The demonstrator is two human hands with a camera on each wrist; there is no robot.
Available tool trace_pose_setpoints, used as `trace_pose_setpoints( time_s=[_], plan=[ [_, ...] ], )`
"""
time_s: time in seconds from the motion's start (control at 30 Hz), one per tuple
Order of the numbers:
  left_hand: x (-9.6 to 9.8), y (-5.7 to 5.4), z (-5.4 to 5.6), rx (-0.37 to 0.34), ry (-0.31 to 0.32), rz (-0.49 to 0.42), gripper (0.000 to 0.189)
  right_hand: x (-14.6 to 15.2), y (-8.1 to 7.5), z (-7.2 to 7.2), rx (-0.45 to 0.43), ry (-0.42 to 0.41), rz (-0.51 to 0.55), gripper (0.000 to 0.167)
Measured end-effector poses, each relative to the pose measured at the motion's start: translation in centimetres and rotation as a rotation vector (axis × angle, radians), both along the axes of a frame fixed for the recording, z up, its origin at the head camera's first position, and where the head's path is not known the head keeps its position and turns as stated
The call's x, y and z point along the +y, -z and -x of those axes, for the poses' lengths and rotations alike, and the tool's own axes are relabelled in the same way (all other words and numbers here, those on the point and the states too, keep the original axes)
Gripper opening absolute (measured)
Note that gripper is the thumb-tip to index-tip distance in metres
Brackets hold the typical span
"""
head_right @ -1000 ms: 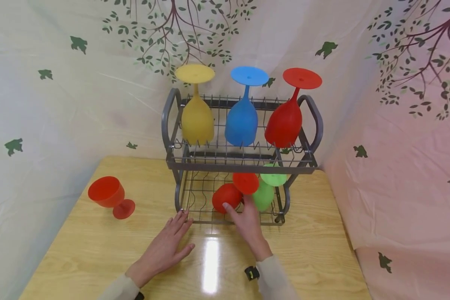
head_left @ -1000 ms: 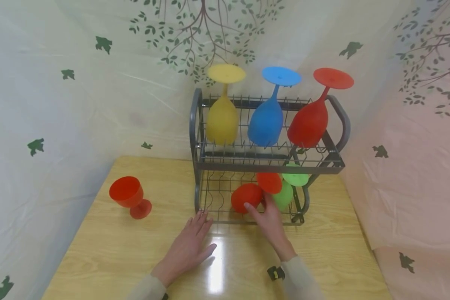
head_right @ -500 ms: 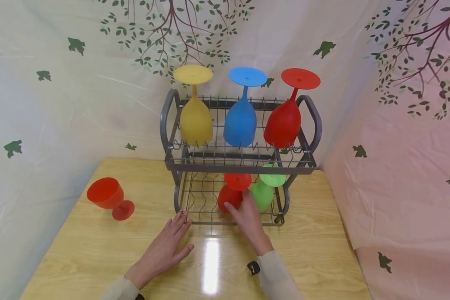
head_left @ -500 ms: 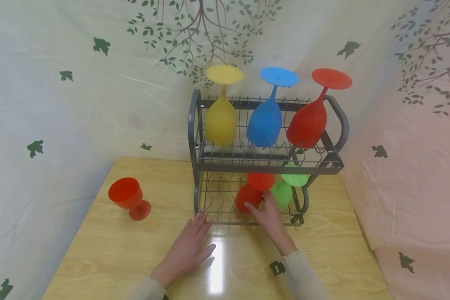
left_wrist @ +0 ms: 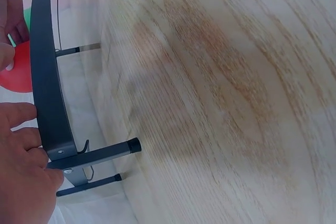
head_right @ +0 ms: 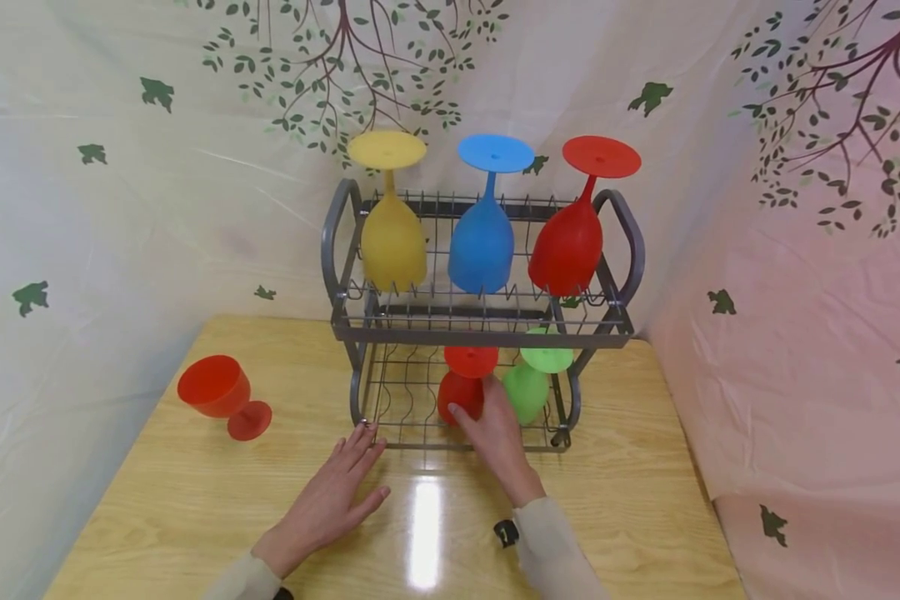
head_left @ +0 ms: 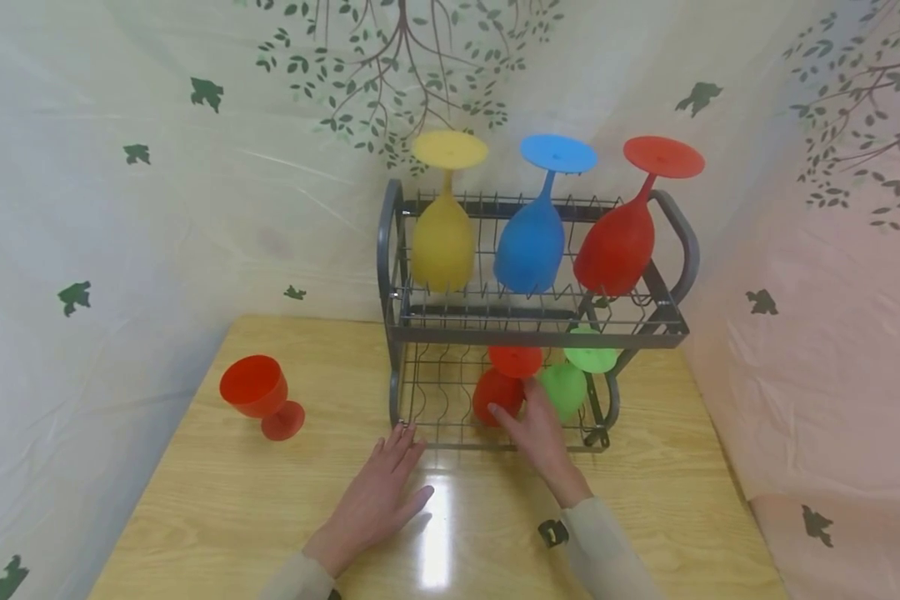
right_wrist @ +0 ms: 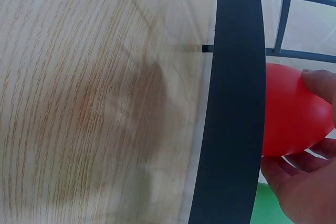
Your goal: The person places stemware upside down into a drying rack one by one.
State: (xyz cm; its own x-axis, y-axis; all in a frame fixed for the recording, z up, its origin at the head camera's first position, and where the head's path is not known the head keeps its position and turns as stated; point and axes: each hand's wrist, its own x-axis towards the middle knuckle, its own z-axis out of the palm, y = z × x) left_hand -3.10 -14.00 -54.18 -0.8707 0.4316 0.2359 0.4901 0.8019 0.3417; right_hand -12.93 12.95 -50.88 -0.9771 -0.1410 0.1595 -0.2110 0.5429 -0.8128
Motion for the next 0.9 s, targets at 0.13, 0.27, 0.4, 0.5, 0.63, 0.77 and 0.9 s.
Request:
trace_pose_setpoints(
  time_s=[0.13,0.27,0.4,0.5,0.63,0.77,0.9],
  plan=[
    [0.0,0.0,0.0,-0.016,-0.007,-0.004,0.067,0.0,0.1,0.1,0.002,0.007,-0.002,0.063],
    [0.0,-0.1,0.0,-0.049,-0.012,-0.014,0.066,0.0,0.1,-0.1,-0.014,0.022,0.018,0.064],
    [0.0,-0.3,0.0,-0.07,-0.013,-0.025,0.065,0.0,-0.1,-0.4,-0.038,0.044,0.05,0.069],
    [0.0,-0.1,0.0,-0.071,-0.022,-0.033,0.064,0.0,-0.2,-0.7,-0.03,0.053,0.07,0.071],
    [0.1,0.1,-0.1,-0.073,-0.039,-0.039,0.063,-0.1,-0.2,-1.0,0.005,0.055,0.095,0.073],
    [0.1,0.1,0.0,-0.08,-0.045,-0.06,0.061,0.0,-0.2,-1.4,0.016,0.055,0.129,0.074],
    [-0.1,0.0,0.1,-0.075,-0.045,-0.059,0.06,0.3,-0.4,-1.8,0.02,0.058,0.158,0.076]
  ],
)
